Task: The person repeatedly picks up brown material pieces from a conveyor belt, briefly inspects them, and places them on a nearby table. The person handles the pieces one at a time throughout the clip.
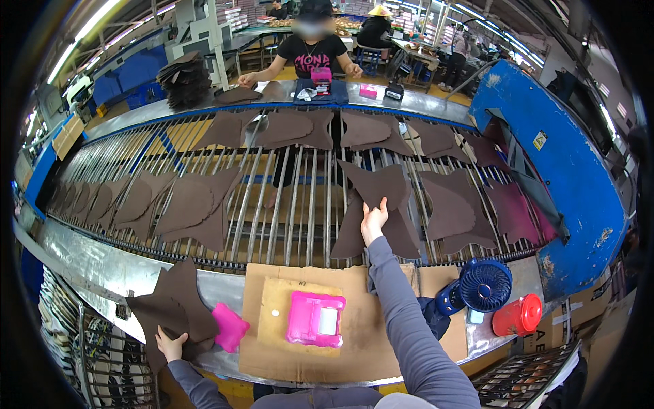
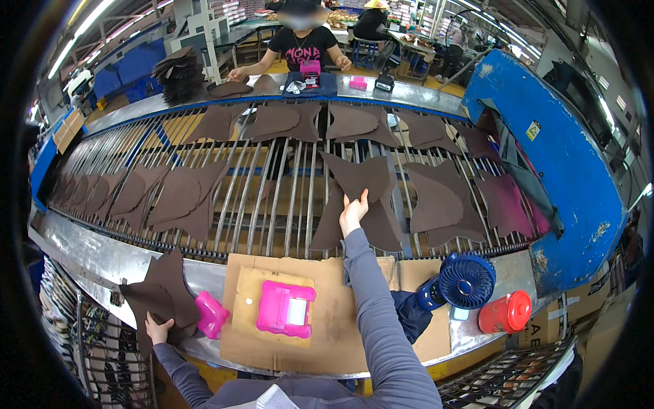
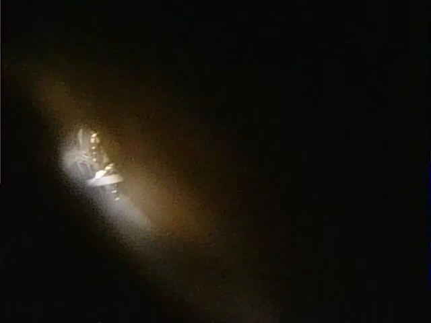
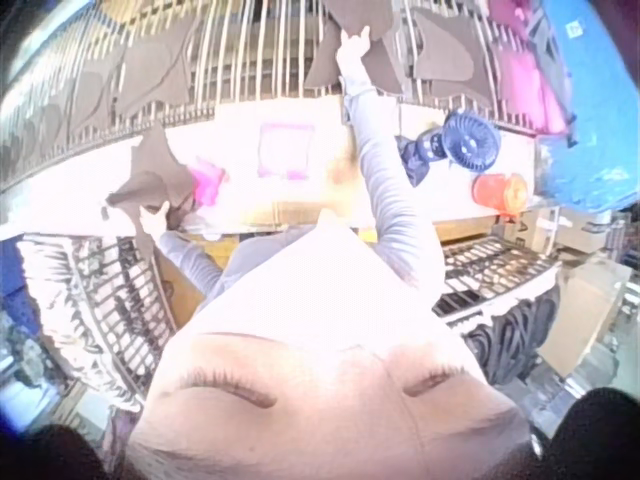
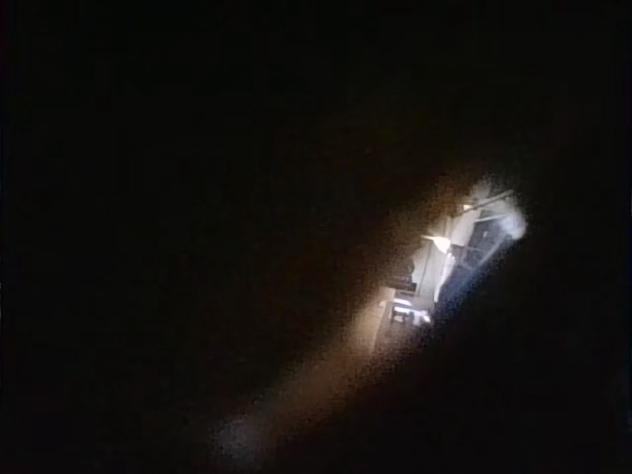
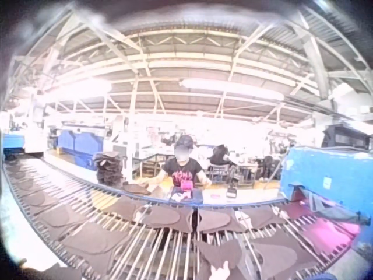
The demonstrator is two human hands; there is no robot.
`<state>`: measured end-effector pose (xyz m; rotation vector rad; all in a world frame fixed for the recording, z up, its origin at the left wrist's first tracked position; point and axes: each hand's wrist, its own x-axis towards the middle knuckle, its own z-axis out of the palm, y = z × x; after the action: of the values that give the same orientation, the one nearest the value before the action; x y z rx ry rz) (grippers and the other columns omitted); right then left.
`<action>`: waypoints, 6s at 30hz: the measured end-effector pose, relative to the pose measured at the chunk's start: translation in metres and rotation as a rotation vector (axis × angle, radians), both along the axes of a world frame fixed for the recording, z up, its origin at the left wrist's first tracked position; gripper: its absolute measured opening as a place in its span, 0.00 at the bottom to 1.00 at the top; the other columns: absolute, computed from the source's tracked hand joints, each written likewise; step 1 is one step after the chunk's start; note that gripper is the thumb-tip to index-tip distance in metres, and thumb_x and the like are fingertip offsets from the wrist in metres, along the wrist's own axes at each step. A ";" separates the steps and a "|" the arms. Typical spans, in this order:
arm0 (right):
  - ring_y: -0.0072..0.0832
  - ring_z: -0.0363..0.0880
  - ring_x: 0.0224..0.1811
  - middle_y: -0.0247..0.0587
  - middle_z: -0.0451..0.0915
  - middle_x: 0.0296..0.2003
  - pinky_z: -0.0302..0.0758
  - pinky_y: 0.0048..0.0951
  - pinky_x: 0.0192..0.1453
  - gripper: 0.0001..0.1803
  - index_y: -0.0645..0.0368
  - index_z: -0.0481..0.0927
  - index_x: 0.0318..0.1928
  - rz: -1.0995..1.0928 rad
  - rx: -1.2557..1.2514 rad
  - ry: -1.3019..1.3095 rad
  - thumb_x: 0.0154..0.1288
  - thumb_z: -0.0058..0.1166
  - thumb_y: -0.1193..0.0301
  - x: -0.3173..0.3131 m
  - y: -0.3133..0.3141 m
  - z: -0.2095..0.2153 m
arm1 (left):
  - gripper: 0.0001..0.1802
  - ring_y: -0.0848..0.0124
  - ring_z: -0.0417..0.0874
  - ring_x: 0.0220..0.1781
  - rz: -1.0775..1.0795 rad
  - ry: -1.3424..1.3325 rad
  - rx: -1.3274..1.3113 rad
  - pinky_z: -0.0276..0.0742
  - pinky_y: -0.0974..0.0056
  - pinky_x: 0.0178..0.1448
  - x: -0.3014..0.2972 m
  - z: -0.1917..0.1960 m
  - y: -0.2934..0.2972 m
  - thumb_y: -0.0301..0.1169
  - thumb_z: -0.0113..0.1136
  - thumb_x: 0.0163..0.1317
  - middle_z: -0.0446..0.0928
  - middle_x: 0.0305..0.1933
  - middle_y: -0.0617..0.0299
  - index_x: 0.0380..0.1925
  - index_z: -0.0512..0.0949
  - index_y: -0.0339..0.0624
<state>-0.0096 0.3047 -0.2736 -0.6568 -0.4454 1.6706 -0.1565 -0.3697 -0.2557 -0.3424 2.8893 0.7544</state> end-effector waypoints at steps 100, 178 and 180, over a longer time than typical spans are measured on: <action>0.38 0.71 0.62 0.48 0.74 0.59 0.63 0.29 0.65 0.27 0.59 0.69 0.64 0.688 1.542 -0.930 0.63 0.46 0.83 0.161 -0.288 0.245 | 0.25 0.71 0.80 0.52 -1.152 0.023 1.372 0.74 0.68 0.58 0.053 0.180 0.146 0.39 0.42 0.73 0.79 0.51 0.54 0.58 0.70 0.27; 0.31 0.70 0.63 0.51 0.70 0.63 0.60 0.28 0.68 0.32 0.67 0.68 0.64 0.121 0.903 -0.932 0.56 0.53 0.84 0.280 -0.171 0.240 | 0.27 0.66 0.71 0.65 -1.534 0.515 0.917 0.69 0.58 0.64 0.109 0.272 0.356 0.27 0.59 0.60 0.71 0.65 0.59 0.62 0.70 0.45; 0.31 0.68 0.64 0.49 0.64 0.67 0.62 0.28 0.67 0.34 0.67 0.63 0.67 0.111 0.905 -0.715 0.57 0.49 0.87 0.239 -0.135 0.217 | 0.28 0.66 0.70 0.66 -1.292 0.450 1.075 0.65 0.58 0.69 0.080 0.280 0.316 0.27 0.59 0.62 0.71 0.64 0.58 0.64 0.66 0.40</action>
<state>0.2294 0.1694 -0.0570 -0.5111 -1.6464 1.0949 -0.0763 -0.0532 0.0245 1.6829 1.7604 1.8221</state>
